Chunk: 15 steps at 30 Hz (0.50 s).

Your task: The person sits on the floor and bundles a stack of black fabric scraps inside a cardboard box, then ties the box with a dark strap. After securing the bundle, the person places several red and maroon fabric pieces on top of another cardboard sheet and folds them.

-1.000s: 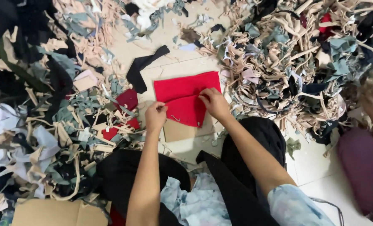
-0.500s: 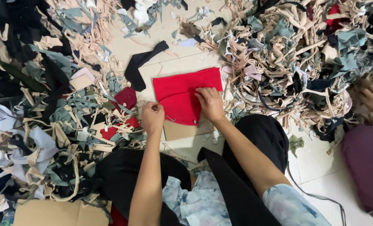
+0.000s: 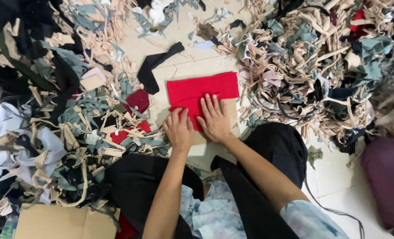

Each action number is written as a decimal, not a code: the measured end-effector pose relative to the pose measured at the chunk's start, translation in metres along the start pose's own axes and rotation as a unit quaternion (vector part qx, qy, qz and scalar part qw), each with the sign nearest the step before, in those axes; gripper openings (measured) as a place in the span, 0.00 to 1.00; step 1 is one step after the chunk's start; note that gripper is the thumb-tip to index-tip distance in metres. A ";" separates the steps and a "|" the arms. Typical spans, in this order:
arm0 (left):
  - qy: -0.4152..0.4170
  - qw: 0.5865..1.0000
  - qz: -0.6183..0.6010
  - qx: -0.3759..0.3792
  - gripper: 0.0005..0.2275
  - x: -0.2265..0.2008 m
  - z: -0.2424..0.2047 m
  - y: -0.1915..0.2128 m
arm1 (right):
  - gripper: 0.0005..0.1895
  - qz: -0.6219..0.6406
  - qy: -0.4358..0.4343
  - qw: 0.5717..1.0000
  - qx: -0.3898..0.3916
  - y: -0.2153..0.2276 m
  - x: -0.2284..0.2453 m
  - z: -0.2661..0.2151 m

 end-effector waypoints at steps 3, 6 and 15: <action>-0.007 1.000 0.023 0.000 0.17 0.005 -0.004 0.002 | 0.37 0.018 0.001 0.999 0.049 -0.010 -0.004 -0.001; -0.002 1.000 0.031 0.006 0.18 0.004 -0.006 0.006 | 0.37 0.019 -0.001 0.998 0.061 -0.008 -0.003 0.000; 0.072 0.997 -0.012 0.026 0.09 0.053 0.030 0.022 | 0.36 0.098 -0.031 0.995 0.015 0.008 0.013 0.010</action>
Point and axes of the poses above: each hand's wrist, its own z-axis towards the middle knuckle, its own y-axis out of the back of the hand, x = y × z, the point moved 5 cm from there along z, towards the middle knuckle
